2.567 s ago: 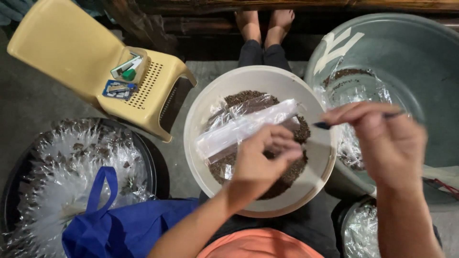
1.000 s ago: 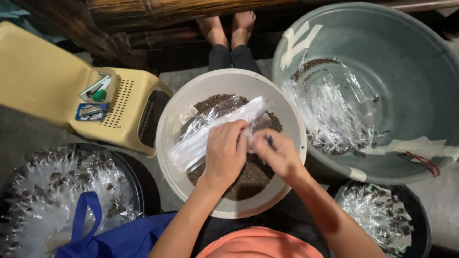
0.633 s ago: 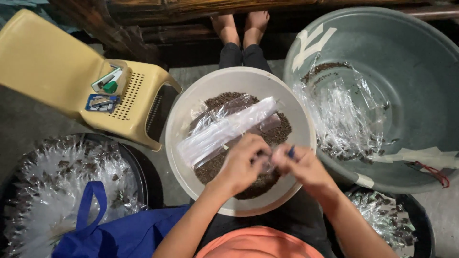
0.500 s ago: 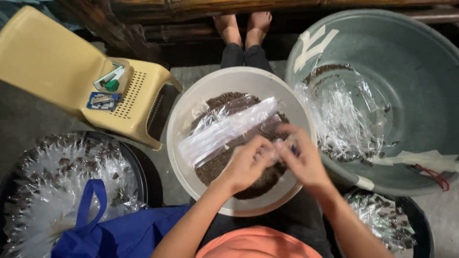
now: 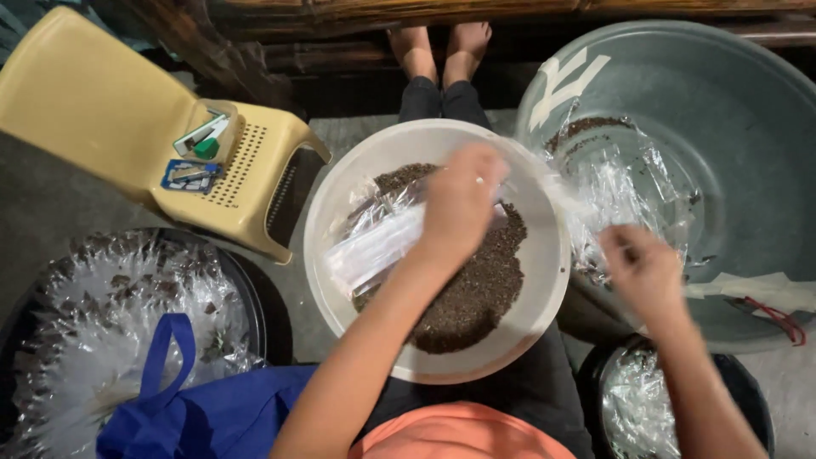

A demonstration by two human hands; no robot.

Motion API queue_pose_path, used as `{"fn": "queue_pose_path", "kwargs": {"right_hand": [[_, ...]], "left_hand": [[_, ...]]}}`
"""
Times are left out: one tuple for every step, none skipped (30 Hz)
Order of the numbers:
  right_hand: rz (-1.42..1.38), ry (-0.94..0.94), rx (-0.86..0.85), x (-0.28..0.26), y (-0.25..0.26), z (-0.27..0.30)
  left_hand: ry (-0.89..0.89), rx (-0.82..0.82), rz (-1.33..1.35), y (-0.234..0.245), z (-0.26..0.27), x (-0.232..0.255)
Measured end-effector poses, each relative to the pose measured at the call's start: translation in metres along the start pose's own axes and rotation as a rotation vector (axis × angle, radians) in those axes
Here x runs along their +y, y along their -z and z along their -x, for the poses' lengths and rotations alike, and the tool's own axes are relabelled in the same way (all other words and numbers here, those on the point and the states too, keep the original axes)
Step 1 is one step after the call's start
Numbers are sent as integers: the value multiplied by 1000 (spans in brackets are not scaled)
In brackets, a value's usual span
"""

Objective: Filling small plastic bags with granular material and stapling identification tags to the top of each bag.

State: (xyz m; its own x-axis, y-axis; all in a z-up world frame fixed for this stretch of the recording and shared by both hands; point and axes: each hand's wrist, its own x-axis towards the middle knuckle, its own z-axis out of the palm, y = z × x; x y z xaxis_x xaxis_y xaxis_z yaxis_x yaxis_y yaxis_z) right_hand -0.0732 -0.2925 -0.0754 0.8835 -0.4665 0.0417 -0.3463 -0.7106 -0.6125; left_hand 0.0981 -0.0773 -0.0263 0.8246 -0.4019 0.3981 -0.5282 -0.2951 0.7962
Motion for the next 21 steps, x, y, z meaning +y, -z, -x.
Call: {"fn": "queue_pose_path", "kwargs": {"right_hand": [[104, -103, -18, 20, 8, -14], [104, -99, -14, 43, 3, -18], [235, -103, -3, 65, -2, -22], [367, -104, 10, 89, -5, -27], [367, -99, 16, 81, -5, -24], [244, -50, 55, 74, -4, -23], [119, -2, 95, 67, -3, -21], [118, -3, 91, 42, 3, -18], [-57, -87, 106, 17, 8, -15], [-233, -178, 112, -7, 14, -8], [-232, -186, 102, -29, 7, -2], [-360, -336, 91, -52, 1, -3], [-487, -487, 78, -76, -5, -3], [-490, -485, 74, -97, -11, 2], [-625, -319, -106, -119, -17, 7], [-753, -153, -289, -140, -22, 13], [-755, -153, -295, -144, -33, 13], [-710, 41, -440, -147, -44, 13], [-659, 236, -582, -151, -55, 12], [-658, 237, -590, -130, -69, 4], [-561, 331, -545, -109, -84, -4]], "left_hand": [[-106, -313, -485, -13, 3, -2], [-109, -309, -486, -25, 16, -11], [-109, -450, -629, -37, 29, -20], [-108, -588, -772, -49, 41, -28], [-111, -581, -774, -53, 47, -36], [-138, -529, -721, -57, 53, -45], [-164, -476, -668, -61, 59, -55], [-161, -479, -669, -48, 52, -45], [-31, -477, -529, -34, 45, -36], [104, -479, -385, -20, 41, -25], [115, -486, -385, -7, 44, -18], [184, -389, -188, 8, 41, -11], [250, -289, 9, 23, 38, -4], [252, -286, 5, 36, 40, 5], [174, -238, 65, 48, 41, 14], [98, -192, 127, 60, 43, 22], [102, -190, 124, 71, 47, 32], [34, -174, 216, 81, 51, 43], [-35, -157, 307, 91, 55, 53], [-29, -152, 305, 105, 58, 64], [-17, -95, 544, 119, 60, 74]]}}
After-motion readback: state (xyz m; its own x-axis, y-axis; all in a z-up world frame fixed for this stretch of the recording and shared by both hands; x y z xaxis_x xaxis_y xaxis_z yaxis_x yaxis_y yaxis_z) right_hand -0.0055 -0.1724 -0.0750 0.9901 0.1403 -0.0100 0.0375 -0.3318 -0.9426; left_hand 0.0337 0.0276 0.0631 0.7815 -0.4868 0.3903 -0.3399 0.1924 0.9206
